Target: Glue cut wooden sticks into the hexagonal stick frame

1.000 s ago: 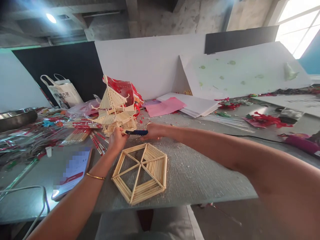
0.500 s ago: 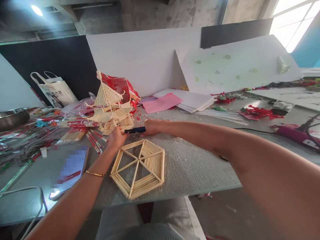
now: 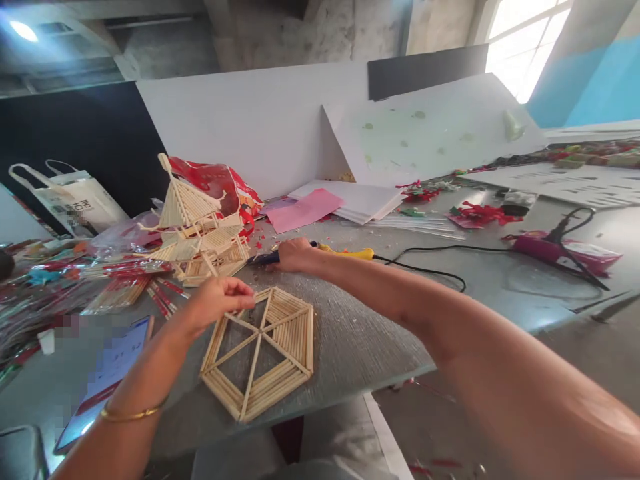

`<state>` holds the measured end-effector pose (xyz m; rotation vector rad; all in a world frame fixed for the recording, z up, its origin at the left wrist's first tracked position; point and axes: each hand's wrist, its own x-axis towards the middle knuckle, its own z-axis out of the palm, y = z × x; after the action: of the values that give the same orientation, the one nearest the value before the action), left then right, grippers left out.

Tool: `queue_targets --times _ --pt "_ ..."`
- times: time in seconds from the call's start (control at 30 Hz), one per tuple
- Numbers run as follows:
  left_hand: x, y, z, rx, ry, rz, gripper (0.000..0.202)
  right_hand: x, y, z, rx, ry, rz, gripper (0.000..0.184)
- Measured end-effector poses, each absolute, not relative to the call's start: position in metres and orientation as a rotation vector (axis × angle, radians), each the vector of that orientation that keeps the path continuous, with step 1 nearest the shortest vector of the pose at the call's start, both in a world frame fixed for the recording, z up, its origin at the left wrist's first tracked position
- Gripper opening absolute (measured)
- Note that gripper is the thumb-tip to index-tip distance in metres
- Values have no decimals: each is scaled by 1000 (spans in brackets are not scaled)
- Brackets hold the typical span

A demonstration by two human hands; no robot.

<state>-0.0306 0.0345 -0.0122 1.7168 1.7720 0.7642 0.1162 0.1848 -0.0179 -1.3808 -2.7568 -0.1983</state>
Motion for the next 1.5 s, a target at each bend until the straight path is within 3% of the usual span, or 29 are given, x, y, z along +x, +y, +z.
queue_targets --times 0.13,0.37,1.5 --pt "-1 15 -9 1728 1445 522 22 120 178 -28 -1341 -2718 -268 77" --pt "21 -8 -1 1962 1579 286 16 121 176 -34 -1303 -2705 -312 77" --pt "37 -19 4 2122 1776 29 21 127 174 -43 -1240 -2639 -309 74"
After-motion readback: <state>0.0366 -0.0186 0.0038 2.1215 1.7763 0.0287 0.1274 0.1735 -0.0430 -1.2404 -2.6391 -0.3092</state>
